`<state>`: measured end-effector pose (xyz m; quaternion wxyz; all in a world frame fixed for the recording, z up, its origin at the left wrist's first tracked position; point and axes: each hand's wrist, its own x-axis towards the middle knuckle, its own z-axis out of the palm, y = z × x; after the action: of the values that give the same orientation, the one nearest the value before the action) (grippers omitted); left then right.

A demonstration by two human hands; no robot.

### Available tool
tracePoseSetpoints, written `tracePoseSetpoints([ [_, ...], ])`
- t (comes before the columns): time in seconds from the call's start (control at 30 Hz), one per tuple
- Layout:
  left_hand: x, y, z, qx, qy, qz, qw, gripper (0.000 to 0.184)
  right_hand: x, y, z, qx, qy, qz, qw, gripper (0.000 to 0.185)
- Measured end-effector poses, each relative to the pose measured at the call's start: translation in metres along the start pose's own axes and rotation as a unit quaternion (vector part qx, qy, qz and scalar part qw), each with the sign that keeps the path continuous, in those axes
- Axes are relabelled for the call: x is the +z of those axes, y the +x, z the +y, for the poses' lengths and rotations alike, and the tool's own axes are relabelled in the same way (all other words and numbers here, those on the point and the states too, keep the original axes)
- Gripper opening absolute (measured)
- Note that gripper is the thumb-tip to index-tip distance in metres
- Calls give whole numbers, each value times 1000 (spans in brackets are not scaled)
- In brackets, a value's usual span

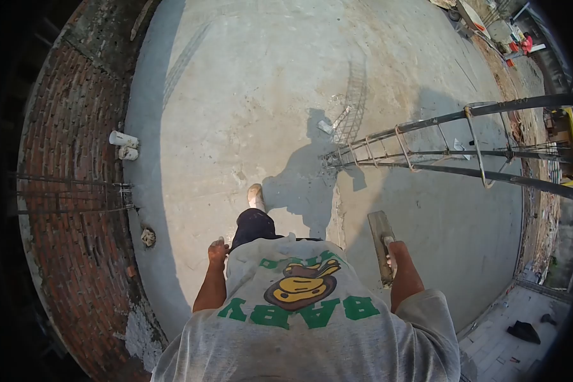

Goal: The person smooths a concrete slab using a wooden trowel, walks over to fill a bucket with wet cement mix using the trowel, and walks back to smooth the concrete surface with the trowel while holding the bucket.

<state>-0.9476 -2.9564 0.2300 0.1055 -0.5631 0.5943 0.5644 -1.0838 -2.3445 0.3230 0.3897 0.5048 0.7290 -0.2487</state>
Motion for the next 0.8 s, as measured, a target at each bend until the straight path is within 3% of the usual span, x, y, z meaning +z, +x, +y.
tracePoseSetpoints([
  [0.03, 0, 19, 33, 11, 27, -17, 999, 42, 10, 1, 11, 52, 10, 0, 999, 54],
  [0.13, -1, 95, 153, 104, 13, -50, 993, 39, 32, -135, -28, 94, -63, -31, 993, 47],
  [0.33, 49, 232, 385, 210, 107, -75, 969, 35, 91, -195, -16, 162, 45, -44, 985, 43],
  [0.43, 148, 245, 475, 280, 143, -142, 939, 39, 120, -203, -40, 190, 81, -51, 977, 43],
  [0.5, 240, 214, 525, 266, 188, -210, 922, 43, 133, -199, -65, 205, 104, -54, 972, 44],
  [0.57, 335, 180, 569, 280, 238, -323, 872, 37, 136, -187, -102, 219, 127, -59, 966, 44],
  [0.63, 408, 162, 611, 298, 314, -459, 776, 43, 124, -168, -152, 239, 137, -65, 959, 45],
  [0.67, 439, 158, 637, 344, 369, -479, 718, 44, 114, -156, -179, 247, 139, -65, 957, 45],
  [0.73, 489, 183, 687, 352, 458, -481, 659, 51, 92, -134, -235, 269, 157, -72, 948, 45],
  [0.8, 508, 208, 755, 260, 485, -465, 693, 53, 74, -129, -281, 297, 174, -88, 935, 46],
])
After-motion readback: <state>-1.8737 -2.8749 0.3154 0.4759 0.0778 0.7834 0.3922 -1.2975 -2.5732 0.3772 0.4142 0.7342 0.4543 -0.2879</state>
